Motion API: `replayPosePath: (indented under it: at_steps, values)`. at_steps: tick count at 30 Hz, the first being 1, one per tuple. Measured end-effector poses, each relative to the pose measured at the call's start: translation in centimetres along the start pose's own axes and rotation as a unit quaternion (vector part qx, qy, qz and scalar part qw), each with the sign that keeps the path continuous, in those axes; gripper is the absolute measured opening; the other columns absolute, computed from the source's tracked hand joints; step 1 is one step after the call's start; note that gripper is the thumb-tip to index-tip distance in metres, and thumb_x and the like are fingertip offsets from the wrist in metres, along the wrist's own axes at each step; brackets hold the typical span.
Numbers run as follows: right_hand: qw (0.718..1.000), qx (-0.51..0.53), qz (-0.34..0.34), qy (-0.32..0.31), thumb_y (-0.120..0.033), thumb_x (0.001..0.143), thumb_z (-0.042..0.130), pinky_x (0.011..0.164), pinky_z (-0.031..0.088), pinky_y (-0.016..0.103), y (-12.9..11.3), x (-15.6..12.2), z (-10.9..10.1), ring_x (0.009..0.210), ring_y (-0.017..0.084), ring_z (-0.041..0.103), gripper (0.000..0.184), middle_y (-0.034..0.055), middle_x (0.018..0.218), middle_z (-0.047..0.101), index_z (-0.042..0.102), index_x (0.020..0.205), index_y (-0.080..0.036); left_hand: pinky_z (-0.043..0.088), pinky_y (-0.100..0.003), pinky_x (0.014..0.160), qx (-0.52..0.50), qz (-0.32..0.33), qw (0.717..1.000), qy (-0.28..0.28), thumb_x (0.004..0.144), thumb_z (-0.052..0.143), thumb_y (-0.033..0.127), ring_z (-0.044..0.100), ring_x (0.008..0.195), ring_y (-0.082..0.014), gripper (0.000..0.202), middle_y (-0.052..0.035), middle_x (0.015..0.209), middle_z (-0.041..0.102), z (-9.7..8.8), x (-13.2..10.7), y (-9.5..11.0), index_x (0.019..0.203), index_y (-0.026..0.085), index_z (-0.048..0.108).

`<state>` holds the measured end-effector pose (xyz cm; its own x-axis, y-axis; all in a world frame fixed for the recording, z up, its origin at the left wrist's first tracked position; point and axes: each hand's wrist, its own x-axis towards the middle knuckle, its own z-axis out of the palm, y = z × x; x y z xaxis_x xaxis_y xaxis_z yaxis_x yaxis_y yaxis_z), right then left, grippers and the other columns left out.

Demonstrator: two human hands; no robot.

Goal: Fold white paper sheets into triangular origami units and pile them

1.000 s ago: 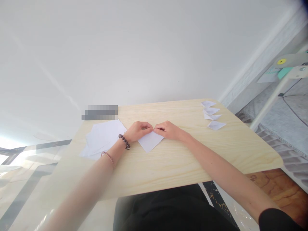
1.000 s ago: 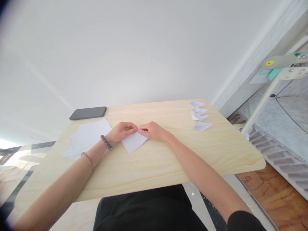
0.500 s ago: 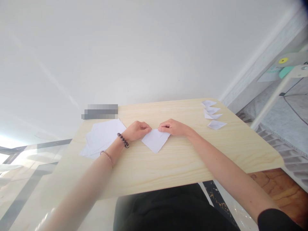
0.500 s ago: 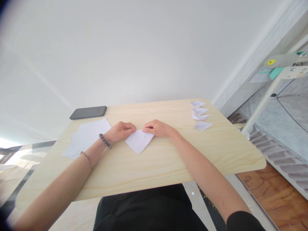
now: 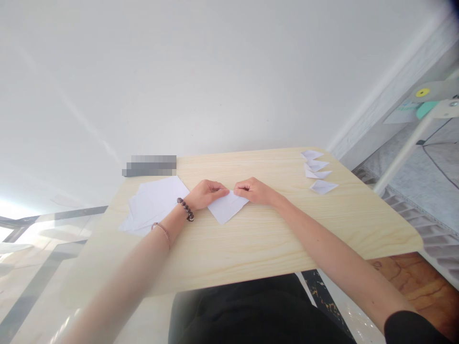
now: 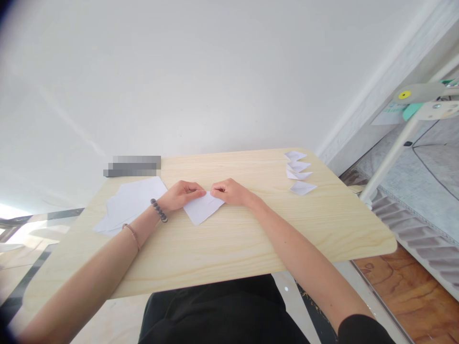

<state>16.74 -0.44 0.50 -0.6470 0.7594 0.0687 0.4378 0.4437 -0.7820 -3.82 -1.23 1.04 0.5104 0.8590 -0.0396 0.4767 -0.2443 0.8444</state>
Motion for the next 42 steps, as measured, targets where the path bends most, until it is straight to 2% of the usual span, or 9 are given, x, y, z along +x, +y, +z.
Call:
replayPosePath:
  at_steps: [4, 11, 14, 19, 22, 27, 31, 34, 42]
  values:
    - [0.999, 0.012, 0.012, -0.029, -0.026, 0.076, 0.042, 0.050, 0.026, 0.021, 0.4, -0.2, -0.9, 0.051, 0.007, 0.033, 0.021, -0.0041, 0.054, 0.040, 0.046, 0.059, -0.015, 0.033, -0.020, 0.045, -0.015, -0.025, 0.999, -0.017, 0.075, 0.049, 0.046, 0.049, 0.053, -0.0101, 0.036, -0.0008, 0.061, 0.058, -0.7, -0.1, 0.0, 0.071, 0.012, 0.062]
    - [0.997, 0.058, 0.017, -0.046, -0.021, 0.074, 0.039, 0.052, 0.029, 0.022, 0.6, -0.6, -1.6, 0.051, 0.007, 0.037, 0.020, -0.0030, 0.053, 0.045, 0.046, 0.056, -0.015, 0.033, -0.021, 0.045, -0.051, -0.050, 0.997, -0.030, 0.074, 0.051, 0.043, 0.051, 0.054, -0.0114, 0.034, -0.0025, 0.063, 0.059, -1.1, -0.3, 0.0, 0.073, 0.012, 0.062]
    - [0.996, 0.081, 0.004, -0.029, -0.023, 0.077, 0.036, 0.053, 0.030, 0.023, 0.4, -0.5, -1.3, 0.053, 0.008, 0.038, 0.024, -0.0024, 0.054, 0.043, 0.044, 0.055, -0.016, 0.034, -0.021, 0.046, -0.050, -0.050, 0.997, -0.026, 0.074, 0.051, 0.044, 0.051, 0.055, -0.0114, 0.034, -0.0023, 0.063, 0.059, -1.1, -0.3, 0.0, 0.073, 0.012, 0.062]
    - [1.000, 0.019, 0.000, 0.007, -0.034, 0.078, 0.042, 0.047, 0.021, 0.022, -0.3, -0.2, 0.0, 0.049, 0.006, 0.028, 0.030, -0.0050, 0.051, 0.031, 0.039, 0.054, -0.016, 0.036, -0.021, 0.049, -0.012, -0.020, 0.999, -0.028, 0.074, 0.050, 0.044, 0.052, 0.060, -0.0122, 0.033, -0.0019, 0.067, 0.060, -0.6, -0.1, 0.0, 0.075, 0.013, 0.063]
    - [1.000, 0.009, 0.007, -0.007, -0.035, 0.078, 0.043, 0.048, 0.022, 0.021, -0.2, -0.1, 0.1, 0.051, 0.006, 0.030, 0.027, -0.0044, 0.054, 0.035, 0.045, 0.059, -0.015, 0.036, -0.021, 0.050, 0.013, -0.005, 1.000, -0.026, 0.075, 0.048, 0.042, 0.050, 0.060, -0.0117, 0.033, -0.0016, 0.069, 0.059, -0.5, -0.1, -0.2, 0.072, 0.013, 0.063]
    - [0.998, 0.044, 0.022, -0.047, -0.042, 0.076, 0.046, 0.049, 0.023, 0.021, 0.7, -0.5, -1.4, 0.052, 0.007, 0.032, 0.030, -0.0037, 0.056, 0.037, 0.048, 0.062, -0.015, 0.038, -0.022, 0.056, 0.046, 0.017, 0.998, -0.028, 0.075, 0.045, 0.037, 0.049, 0.062, -0.0118, 0.031, -0.0010, 0.068, 0.059, -1.0, -0.2, -0.3, 0.067, 0.013, 0.062]
    - [0.996, 0.066, 0.031, -0.047, -0.043, 0.076, 0.046, 0.048, 0.023, 0.021, 0.8, -0.8, -1.9, 0.052, 0.007, 0.032, 0.032, -0.0034, 0.056, 0.038, 0.049, 0.063, -0.014, 0.040, -0.024, 0.062, 0.024, 0.012, 1.000, -0.015, 0.076, 0.043, 0.036, 0.051, 0.068, -0.0142, 0.032, -0.0017, 0.072, 0.061, -1.1, -0.4, 0.2, 0.071, 0.013, 0.064]
    - [0.997, 0.052, 0.024, -0.046, -0.043, 0.076, 0.045, 0.049, 0.024, 0.021, 0.5, -0.7, -1.4, 0.053, 0.007, 0.033, 0.031, -0.0033, 0.057, 0.039, 0.050, 0.064, -0.014, 0.040, -0.023, 0.058, -0.012, 0.012, 1.000, -0.024, 0.077, 0.042, 0.038, 0.051, 0.065, -0.0132, 0.034, -0.0022, 0.073, 0.061, -0.6, -0.4, 0.5, 0.077, 0.013, 0.064]
    - [0.998, 0.003, -0.037, 0.047, -0.029, 0.077, 0.043, 0.051, 0.027, 0.020, -0.4, 0.2, 0.9, 0.054, 0.007, 0.035, 0.019, -0.0032, 0.060, 0.043, 0.052, 0.068, -0.015, 0.036, -0.019, 0.050, -0.001, -0.001, 1.000, 0.002, 0.074, 0.048, 0.042, 0.050, 0.058, -0.0103, 0.033, -0.0011, 0.066, 0.059, 0.4, -0.1, 0.5, 0.077, 0.013, 0.063]
